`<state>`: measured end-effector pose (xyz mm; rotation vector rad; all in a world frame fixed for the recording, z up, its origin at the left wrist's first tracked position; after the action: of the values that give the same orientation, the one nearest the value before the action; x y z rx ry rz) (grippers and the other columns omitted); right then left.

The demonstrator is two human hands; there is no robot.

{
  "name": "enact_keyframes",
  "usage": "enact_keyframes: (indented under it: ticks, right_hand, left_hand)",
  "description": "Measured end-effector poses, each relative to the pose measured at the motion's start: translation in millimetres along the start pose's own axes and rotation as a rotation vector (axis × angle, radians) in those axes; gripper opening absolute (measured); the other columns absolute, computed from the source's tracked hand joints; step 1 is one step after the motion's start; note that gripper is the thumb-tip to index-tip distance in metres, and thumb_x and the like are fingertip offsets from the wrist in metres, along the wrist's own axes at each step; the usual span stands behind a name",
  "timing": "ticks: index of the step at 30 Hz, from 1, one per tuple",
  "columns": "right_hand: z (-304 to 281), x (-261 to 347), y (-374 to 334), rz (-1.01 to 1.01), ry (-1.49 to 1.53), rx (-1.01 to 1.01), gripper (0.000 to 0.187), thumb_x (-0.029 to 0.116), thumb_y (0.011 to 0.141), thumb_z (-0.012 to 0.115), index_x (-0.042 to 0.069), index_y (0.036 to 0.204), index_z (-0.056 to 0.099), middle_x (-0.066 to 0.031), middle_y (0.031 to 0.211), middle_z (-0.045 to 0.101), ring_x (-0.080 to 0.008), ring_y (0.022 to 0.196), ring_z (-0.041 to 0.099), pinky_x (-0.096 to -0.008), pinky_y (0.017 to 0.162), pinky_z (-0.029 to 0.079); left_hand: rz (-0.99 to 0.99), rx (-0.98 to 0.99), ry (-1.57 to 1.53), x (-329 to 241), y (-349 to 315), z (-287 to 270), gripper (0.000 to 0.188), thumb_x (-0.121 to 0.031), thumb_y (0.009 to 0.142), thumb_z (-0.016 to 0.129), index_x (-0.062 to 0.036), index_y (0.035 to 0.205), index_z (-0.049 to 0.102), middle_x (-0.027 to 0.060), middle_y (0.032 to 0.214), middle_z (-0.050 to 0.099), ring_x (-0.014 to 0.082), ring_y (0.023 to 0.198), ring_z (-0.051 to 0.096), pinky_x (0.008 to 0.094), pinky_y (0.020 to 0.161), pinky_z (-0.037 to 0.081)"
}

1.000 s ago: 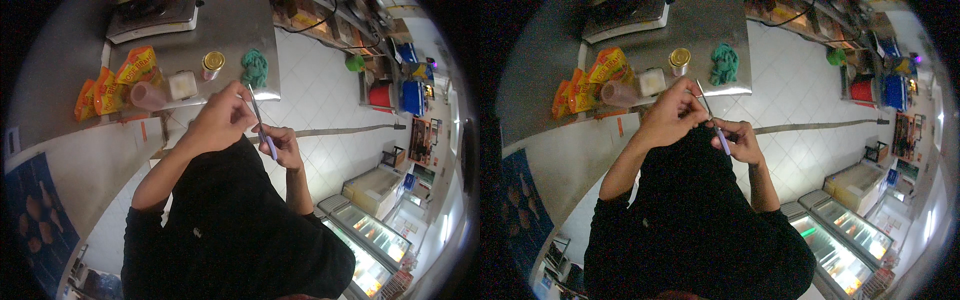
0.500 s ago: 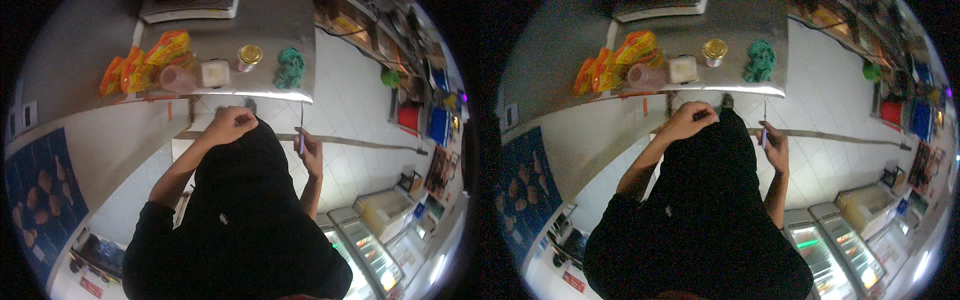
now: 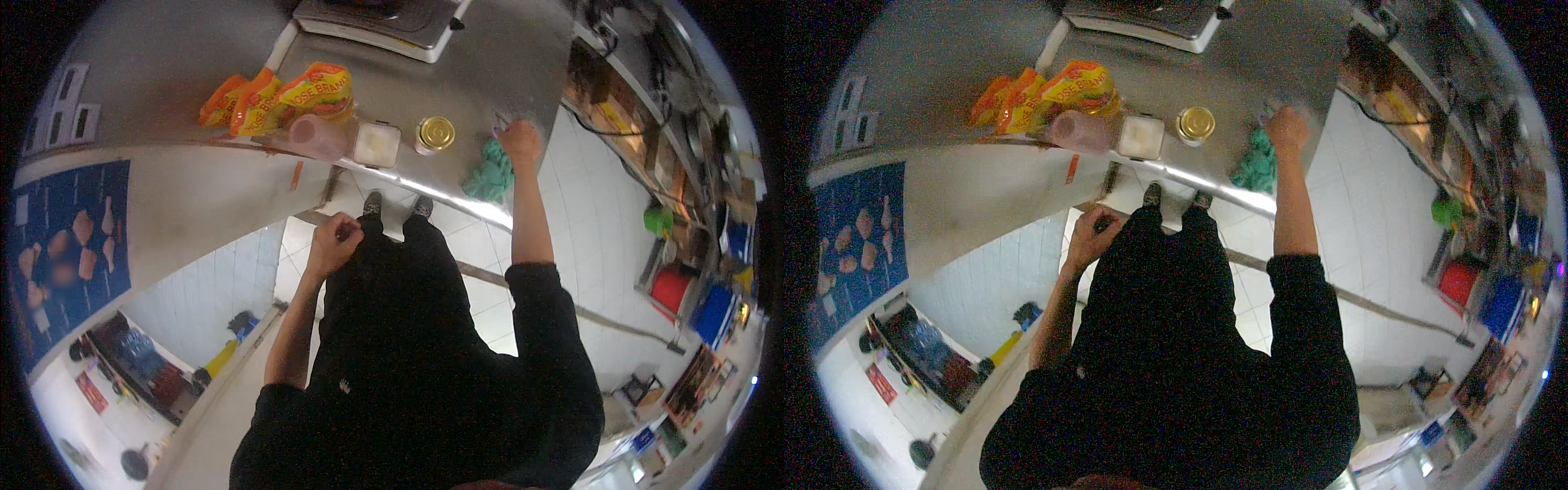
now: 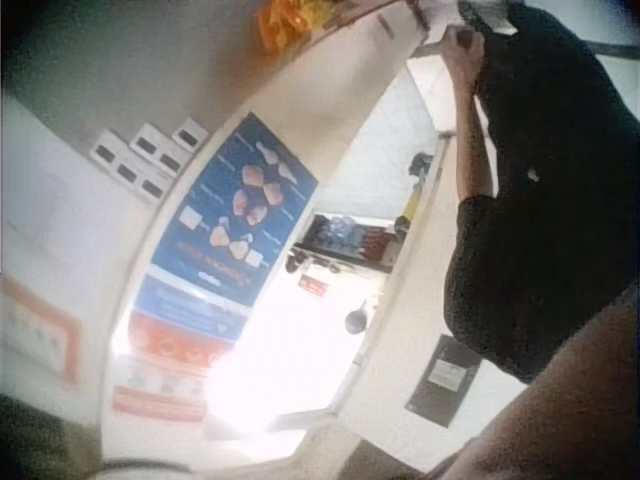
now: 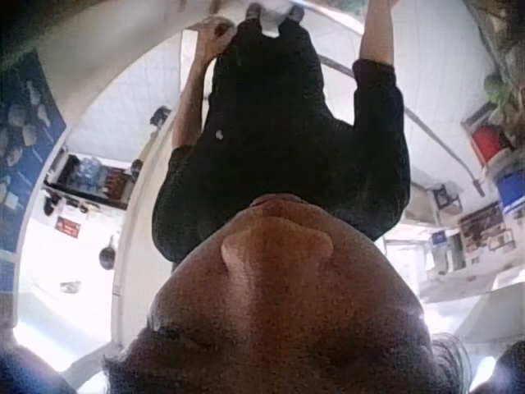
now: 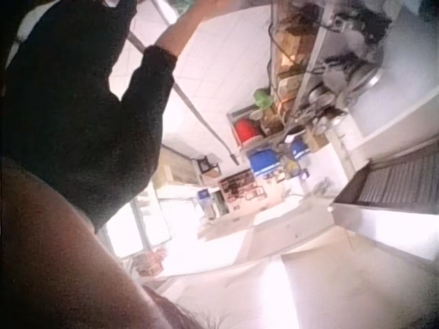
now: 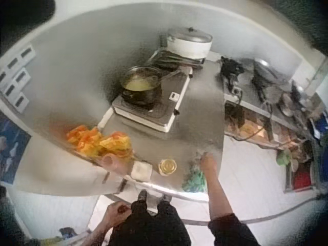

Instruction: The person assembles blue pens by inserting ink cartridges into barrels and attaching caps. They also use a knife to scrape a small white object on the countertop and briefly wipe a stainless steel table with a green cloth. The person handles the pen components one at a time, repeatedly assembling and disassembling them.

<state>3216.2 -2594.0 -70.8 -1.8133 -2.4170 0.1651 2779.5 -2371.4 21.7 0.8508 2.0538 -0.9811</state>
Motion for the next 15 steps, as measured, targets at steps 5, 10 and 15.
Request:
enact_keyframes:
  ticks: [5, 10, 15]
  right_hand:
    - [3, 31, 63, 0.029, -0.12, 0.082, 0.033, 0.038, 0.089, 0.067, 0.016, 0.112, 0.074, -0.0116, 0.109, 0.074, -0.0305, 0.106, 0.07, -0.0428, 0.085, 0.059]
    - [18, 100, 91, -0.204, -0.128, 0.025, 0.028, 0.023, 0.095, 0.056, 0.022, 0.118, 0.072, -0.0039, 0.114, 0.073, -0.0287, 0.108, 0.07, -0.0422, 0.087, 0.058]
    - [14, 198, 75, -0.54, -0.355, 0.098, 0.037, 0.026, 0.092, 0.06, 0.023, 0.128, 0.065, -0.0058, 0.132, 0.064, -0.0262, 0.12, 0.063, -0.041, 0.092, 0.055]
  left_hand:
    - [-0.254, -0.274, -0.133, 79, -71, -14, 0.018, -0.015, 0.091, 0.068, 0.002, 0.089, 0.064, 0.0083, 0.079, 0.07, 0.0142, 0.072, 0.064, 0.0304, 0.069, 0.052]
    - [-0.588, -0.505, -0.531, 146, -171, 16, 0.023, -0.022, 0.098, 0.064, 0.0007, 0.097, 0.062, 0.008, 0.087, 0.069, 0.0094, 0.068, 0.053, 0.0262, 0.061, 0.045]
    - [-0.582, -0.635, -0.673, 142, -194, 30, 0.023, -0.024, 0.1, 0.063, -0.0002, 0.099, 0.062, 0.0056, 0.085, 0.065, 0.0091, 0.071, 0.053, 0.025, 0.062, 0.042]
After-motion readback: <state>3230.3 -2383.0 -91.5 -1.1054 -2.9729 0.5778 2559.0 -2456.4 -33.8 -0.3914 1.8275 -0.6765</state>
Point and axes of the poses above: each hand's wrist, its own y-axis towards the middle knuckle, its own z-axis out of the palm, x = y × z, the point moved 8 cm from there along y, towards the middle knuckle
